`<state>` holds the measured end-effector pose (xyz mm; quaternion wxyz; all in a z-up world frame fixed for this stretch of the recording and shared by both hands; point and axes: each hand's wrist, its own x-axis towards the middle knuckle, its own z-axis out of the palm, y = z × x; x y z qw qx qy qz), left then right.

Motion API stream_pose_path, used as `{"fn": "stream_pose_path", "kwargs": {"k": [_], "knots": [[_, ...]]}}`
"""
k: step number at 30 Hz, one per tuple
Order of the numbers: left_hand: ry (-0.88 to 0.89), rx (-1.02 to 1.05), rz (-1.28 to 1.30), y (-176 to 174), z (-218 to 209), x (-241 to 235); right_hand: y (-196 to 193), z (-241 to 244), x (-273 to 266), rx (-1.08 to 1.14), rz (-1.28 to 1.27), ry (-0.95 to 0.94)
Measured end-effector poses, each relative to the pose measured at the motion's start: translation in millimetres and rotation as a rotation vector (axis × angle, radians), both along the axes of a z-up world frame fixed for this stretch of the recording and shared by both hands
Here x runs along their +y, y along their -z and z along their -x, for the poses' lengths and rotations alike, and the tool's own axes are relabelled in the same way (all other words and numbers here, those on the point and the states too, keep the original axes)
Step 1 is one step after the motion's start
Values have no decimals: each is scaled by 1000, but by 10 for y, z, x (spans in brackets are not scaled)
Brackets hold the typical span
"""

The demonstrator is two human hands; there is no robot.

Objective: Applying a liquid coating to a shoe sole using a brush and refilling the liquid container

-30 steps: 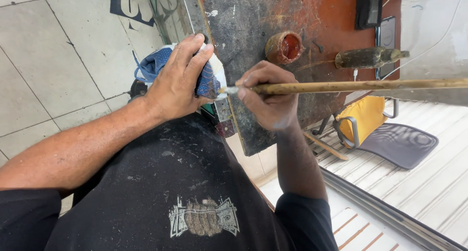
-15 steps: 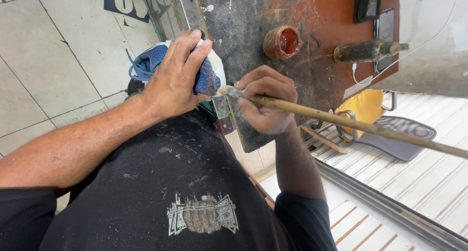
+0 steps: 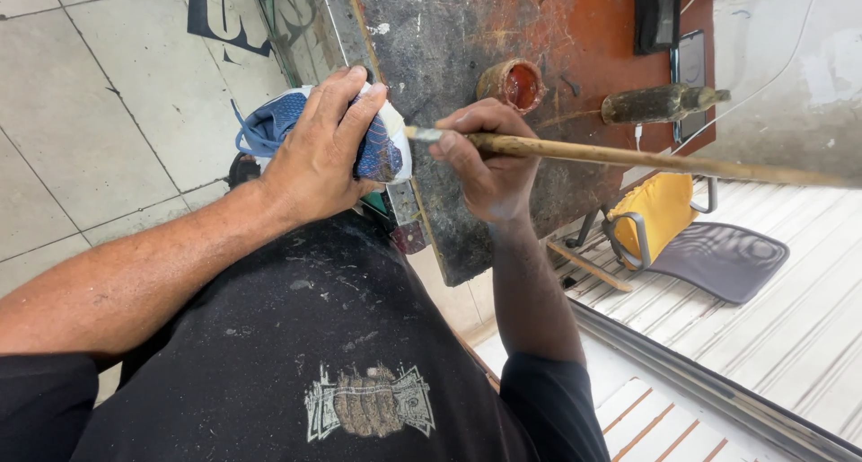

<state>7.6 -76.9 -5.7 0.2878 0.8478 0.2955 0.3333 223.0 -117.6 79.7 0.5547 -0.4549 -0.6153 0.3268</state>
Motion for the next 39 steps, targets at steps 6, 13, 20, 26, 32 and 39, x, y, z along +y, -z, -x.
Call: {"fn": "stream_pose_path", "kwargs": {"k": [6,13,20,26,32,39], "knots": [[-8,32,25,54,-4,-34,26,-4,75,112,-2,-123],[-50,116,-1,-20,-39,-14,-72,6,99,-54,-82,-110],[-67,214,-12,-91,-66,-8,-292,31,123,-317,-145,-126],[-66,181,-36,-94,-59,-3,-417,38,106,-383,-157,-230],[-63,175,-62,-114,-57,2,-441,32,-4,-448,-154,-221],[-37,232,-72,-207,-11,70,-262,-218,-55,-362,-119,-195]]}}
